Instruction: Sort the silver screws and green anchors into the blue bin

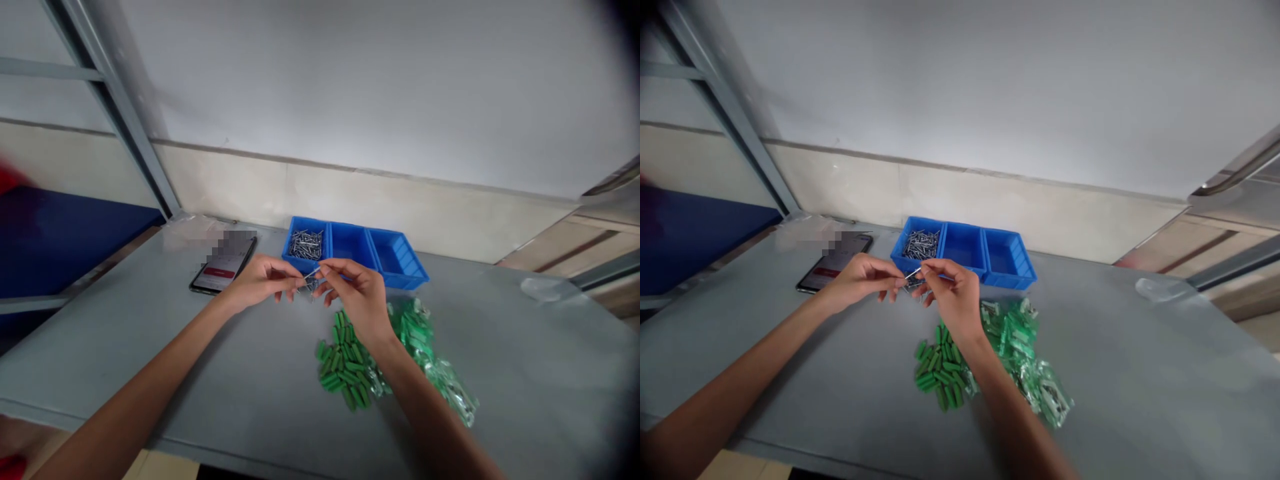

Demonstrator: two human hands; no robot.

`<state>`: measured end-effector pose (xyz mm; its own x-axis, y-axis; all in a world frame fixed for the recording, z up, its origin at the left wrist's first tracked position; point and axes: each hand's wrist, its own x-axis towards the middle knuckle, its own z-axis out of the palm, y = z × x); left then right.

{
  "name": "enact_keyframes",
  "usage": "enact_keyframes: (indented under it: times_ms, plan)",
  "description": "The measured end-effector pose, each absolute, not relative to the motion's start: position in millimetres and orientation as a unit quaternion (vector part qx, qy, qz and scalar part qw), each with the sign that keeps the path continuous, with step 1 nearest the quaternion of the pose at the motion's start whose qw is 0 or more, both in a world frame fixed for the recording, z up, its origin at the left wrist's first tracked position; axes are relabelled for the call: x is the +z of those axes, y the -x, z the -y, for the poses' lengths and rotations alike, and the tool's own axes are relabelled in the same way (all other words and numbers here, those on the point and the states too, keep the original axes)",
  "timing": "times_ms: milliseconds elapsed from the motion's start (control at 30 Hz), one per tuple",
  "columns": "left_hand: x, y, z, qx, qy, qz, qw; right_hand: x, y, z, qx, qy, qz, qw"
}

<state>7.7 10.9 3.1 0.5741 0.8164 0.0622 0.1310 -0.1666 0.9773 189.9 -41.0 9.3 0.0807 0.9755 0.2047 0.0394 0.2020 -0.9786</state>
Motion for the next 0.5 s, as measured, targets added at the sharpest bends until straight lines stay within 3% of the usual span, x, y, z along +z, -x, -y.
enact_keyframes:
  times_ms: [233, 500]
  plan:
    - [4.6, -6.1, -11.1, 0.252, -0.699, -0.324, 0.586, 4.5, -191.8, 38.6, 0.404, 0.485, 0.547, 0.549]
    - [8.7, -0.2, -14.6, 0.271, -0.672, -0.33, 0.606, -1.6, -191.9, 35.4, 0.413, 0.51, 0.561, 0.504]
